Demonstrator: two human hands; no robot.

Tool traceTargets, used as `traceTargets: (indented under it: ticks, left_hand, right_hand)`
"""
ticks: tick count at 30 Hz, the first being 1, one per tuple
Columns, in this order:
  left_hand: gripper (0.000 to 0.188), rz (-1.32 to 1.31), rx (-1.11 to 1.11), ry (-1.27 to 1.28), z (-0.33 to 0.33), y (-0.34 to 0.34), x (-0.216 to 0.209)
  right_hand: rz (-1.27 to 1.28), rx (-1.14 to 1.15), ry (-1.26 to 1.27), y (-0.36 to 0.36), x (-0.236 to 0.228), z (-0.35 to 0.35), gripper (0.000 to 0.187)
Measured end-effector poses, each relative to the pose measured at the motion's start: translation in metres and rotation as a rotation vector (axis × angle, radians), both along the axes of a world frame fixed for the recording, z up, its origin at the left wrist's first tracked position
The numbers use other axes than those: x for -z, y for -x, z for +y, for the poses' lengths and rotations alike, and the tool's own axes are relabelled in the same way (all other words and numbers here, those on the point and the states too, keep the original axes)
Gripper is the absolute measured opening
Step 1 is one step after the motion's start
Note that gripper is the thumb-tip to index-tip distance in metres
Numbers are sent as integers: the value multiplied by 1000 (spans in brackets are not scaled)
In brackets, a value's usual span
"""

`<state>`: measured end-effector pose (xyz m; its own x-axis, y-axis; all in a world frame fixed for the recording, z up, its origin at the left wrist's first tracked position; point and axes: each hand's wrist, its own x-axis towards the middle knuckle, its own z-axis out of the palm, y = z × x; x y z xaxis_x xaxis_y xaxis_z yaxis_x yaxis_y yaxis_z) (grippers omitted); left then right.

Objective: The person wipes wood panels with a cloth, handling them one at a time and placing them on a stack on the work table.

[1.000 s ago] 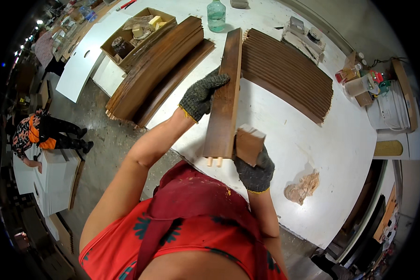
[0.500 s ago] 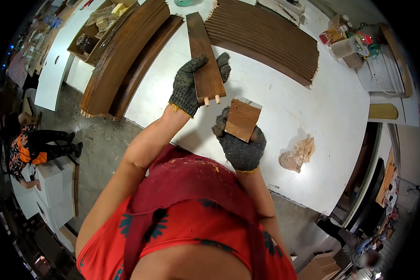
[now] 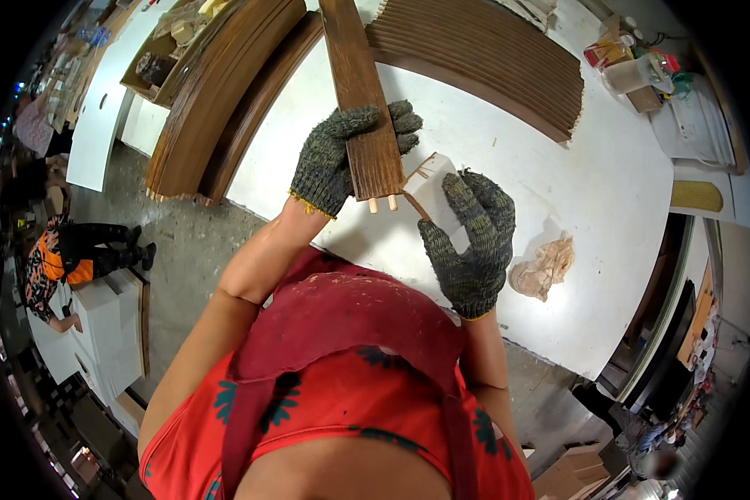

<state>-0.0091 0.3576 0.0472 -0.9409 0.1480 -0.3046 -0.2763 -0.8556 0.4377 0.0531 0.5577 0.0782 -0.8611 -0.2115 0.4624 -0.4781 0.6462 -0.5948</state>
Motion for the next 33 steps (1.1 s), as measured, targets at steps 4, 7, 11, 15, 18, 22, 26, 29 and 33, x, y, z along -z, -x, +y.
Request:
traceTargets:
  ticks: [4,7,11,15,18,22,26,29,33]
  left_hand:
    - [43,65,-67,87,2,-8,-21]
    - [45,105,-66,93,1,-6,-23]
    - [44,67,-52,48,2,-7,-30]
    - [44,46,-47,84,1,-9,-37]
    - [38,42,-35,100,1,-10,-39]
    - [27,22,-35,24,2,-9,-44]
    - [28,9,18,10,9,-7,-45]
    - [41,31,50,175,11,-9,-51]
    - [40,64,98,185,7,-7,-43]
  right_hand:
    - [11,-113,-67,-2,-14,-4,48]
    - [137,-259,-174,3,-22,-12,41]
    - [258,-404,-210,15,-34,-21,33]
    - [370,-402,-286,17,-34,-15,26]
    - [343,-364,-312,20,-33,-3,21]
    - [287,-311,-235,18,-41,0,20]
    - [285,-403,-270,15,-43,-10,22]
    - [283,-454,-373,18,-45,-10,25]
    - [316,-482,-409,20,-45,-1,25]
